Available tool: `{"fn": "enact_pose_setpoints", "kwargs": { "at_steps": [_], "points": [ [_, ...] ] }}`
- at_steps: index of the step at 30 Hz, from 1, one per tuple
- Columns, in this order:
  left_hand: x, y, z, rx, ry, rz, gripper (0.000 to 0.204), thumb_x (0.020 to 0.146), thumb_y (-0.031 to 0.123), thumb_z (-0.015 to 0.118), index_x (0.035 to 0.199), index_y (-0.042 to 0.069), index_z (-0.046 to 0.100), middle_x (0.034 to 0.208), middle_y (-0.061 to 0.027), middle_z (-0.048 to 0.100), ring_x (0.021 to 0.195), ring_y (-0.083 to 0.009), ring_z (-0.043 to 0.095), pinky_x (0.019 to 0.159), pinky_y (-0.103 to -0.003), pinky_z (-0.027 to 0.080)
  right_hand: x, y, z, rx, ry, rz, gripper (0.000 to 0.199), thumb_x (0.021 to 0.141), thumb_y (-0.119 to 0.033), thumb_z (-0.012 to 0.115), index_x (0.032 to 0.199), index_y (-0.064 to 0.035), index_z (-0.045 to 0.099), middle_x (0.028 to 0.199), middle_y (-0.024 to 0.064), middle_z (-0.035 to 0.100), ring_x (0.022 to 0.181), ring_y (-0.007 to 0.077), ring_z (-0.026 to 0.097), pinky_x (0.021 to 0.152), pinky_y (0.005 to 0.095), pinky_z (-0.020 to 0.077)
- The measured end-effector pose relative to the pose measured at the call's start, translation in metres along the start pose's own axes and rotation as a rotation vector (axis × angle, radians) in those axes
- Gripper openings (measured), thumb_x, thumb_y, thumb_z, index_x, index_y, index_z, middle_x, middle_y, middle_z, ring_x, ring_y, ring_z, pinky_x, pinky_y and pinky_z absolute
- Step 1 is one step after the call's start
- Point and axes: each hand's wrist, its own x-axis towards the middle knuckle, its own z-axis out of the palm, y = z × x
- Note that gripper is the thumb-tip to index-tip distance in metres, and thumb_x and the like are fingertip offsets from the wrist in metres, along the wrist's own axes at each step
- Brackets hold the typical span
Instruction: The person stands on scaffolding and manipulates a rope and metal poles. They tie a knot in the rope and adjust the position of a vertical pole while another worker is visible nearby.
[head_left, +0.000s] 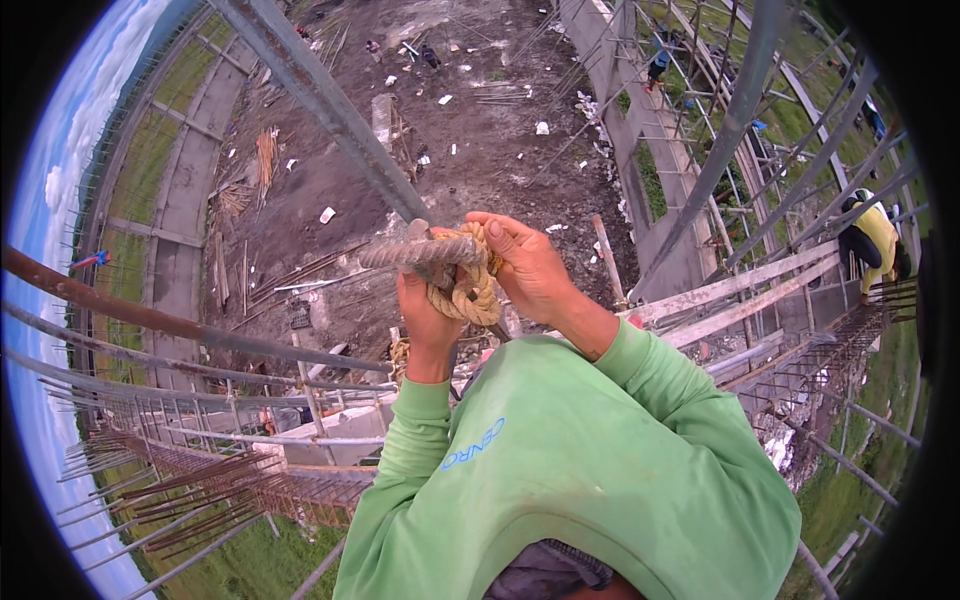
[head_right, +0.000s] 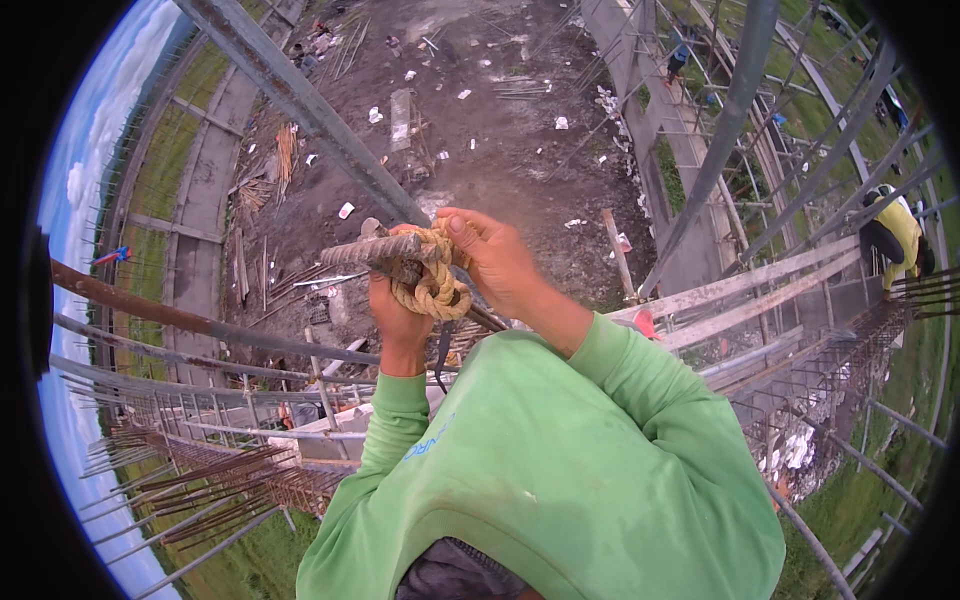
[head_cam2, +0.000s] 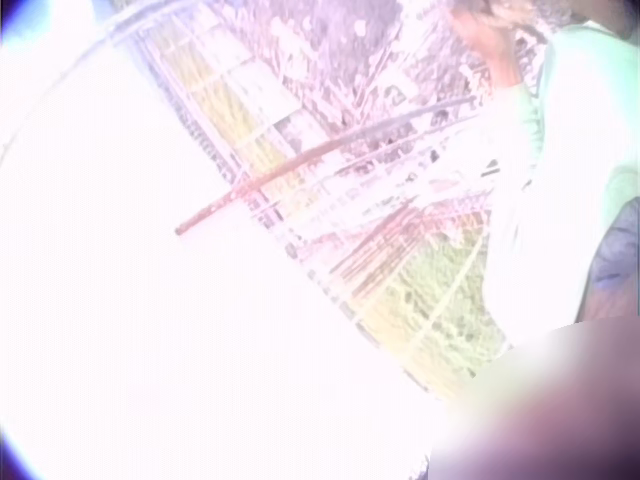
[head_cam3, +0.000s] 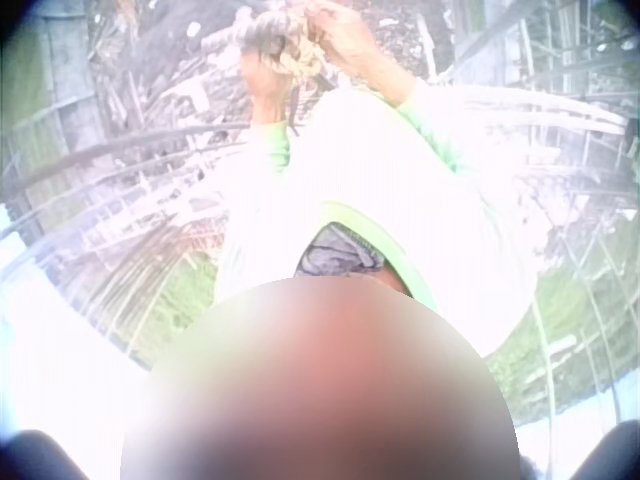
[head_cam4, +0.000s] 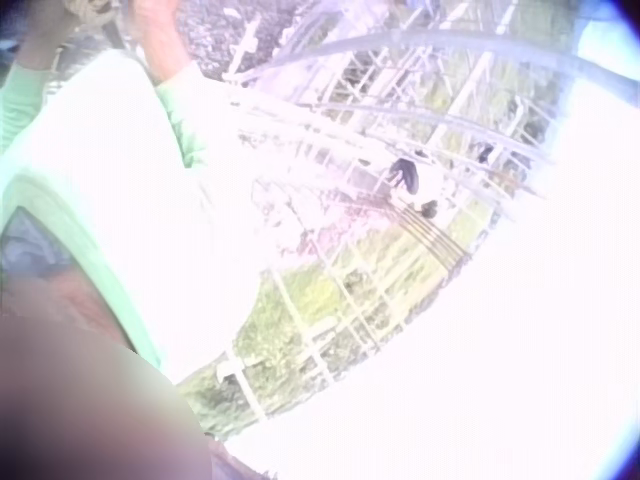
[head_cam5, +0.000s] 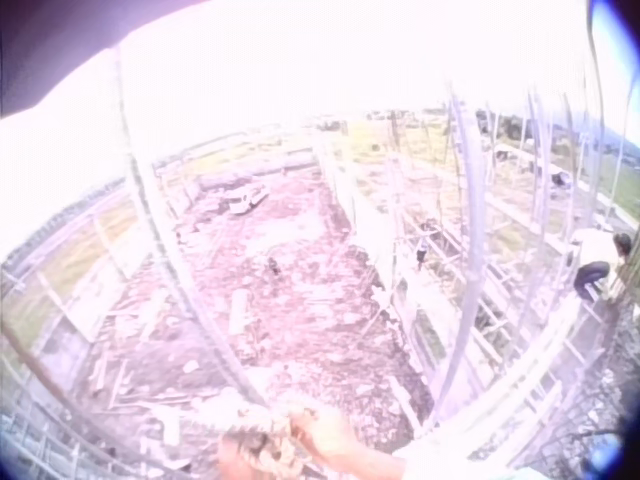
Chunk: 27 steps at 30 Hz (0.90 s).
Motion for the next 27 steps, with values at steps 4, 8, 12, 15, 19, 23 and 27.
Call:
{"fn": "enact_pose_setpoints", "kwargs": {
  "at_steps": [4,8,12,15,19,23,27],
  "points": [
    [0.0,-0.004,-0.006,-0.01,-0.082,0.021,0.061,0.1,0.057,0.048,0.12,0.0,0.055,0.104,-0.0078,0.063,0.085,-0.0141,0.063,0.069,-0.027,0.053,-0.006,0.001,-0.003,-0.163,-0.139,-0.077,0.057,0.093,-0.025,0.072,0.138,0.0015,0.049,0.126,0.0111,0.061,0.115,0.0171,0.059,0.098,0.0326,0.0504],
    [-0.002,-0.008,-0.009,-0.028,-0.091,-0.064,0.052,0.102,0.049,0.044,0.12,0.0,0.053,0.105,-0.0085,0.062,0.088,-0.015,0.062,0.074,-0.029,0.053,-0.007,-0.022,-0.014,-0.481,-0.166,-0.108,0.042,0.091,-0.015,0.072,0.128,0.0005,0.06,0.115,0.0071,0.067,0.102,0.0126,0.063,0.088,0.0282,0.0522],
    [0.002,-0.01,-0.007,0.0,-0.2,-0.112,0.045,0.103,0.04,0.041,0.121,0.0,0.051,0.106,-0.0098,0.061,0.096,-0.017,0.063,0.083,-0.031,0.054,-0.01,-0.036,-0.019,-0.767,-0.141,-0.161,0.031,0.088,-0.009,0.07,0.118,0.0,0.067,0.103,0.0053,0.07,0.09,0.0101,0.065,0.081,0.0269,0.054],
    [0.0,-0.015,-0.005,0.099,-0.175,-0.089,0.06,0.101,0.057,0.046,0.124,0.001,0.052,0.104,-0.0062,0.061,0.088,-0.0119,0.062,0.074,-0.026,0.053,-0.01,-0.028,-0.018,-0.661,-0.015,-0.227,0.031,0.088,-0.01,0.071,0.118,-0.001,0.068,0.1,0.0045,0.071,0.088,0.0098,0.065,0.081,0.0269,0.0538],
    [-0.008,-0.022,-0.006,0.118,-0.16,-0.06,0.065,0.099,0.058,0.05,0.127,-0.001,0.051,0.105,-0.0074,0.062,0.094,-0.013,0.062,0.08,-0.028,0.053,-0.006,-0.018,-0.02,-0.61,0.002,-0.252,0.039,0.09,-0.015,0.072,0.126,-0.0017,0.063,0.113,0.0078,0.068,0.098,0.0128,0.064,0.084,0.0289,0.0541],
    [-0.01,-0.022,-0.012,0.153,-0.039,0.002,0.059,0.102,0.053,0.047,0.124,-0.001,0.055,0.109,-0.0082,0.063,0.092,-0.016,0.062,0.08,-0.031,0.054,-0.015,-0.036,-0.026,-0.568,-0.11,-0.089,0.056,0.095,-0.02,0.07,0.141,0.0006,0.046,0.13,0.0133,0.06,0.115,0.0173,0.06,0.097,0.0327,0.0515],
    [0.004,-0.017,-0.017,0.005,0.002,0.047,0.061,0.104,0.052,0.044,0.133,-0.001,0.051,0.105,-0.0075,0.063,0.087,-0.0159,0.061,0.076,-0.033,0.054,-0.036,-0.044,-0.02,-1.025,0.142,-0.358,0.066,0.093,-0.028,0.073,0.145,-0.0012,0.042,0.127,0.0141,0.061,0.115,0.0252,0.061,0.098,0.0364,0.05]
  ]
}}
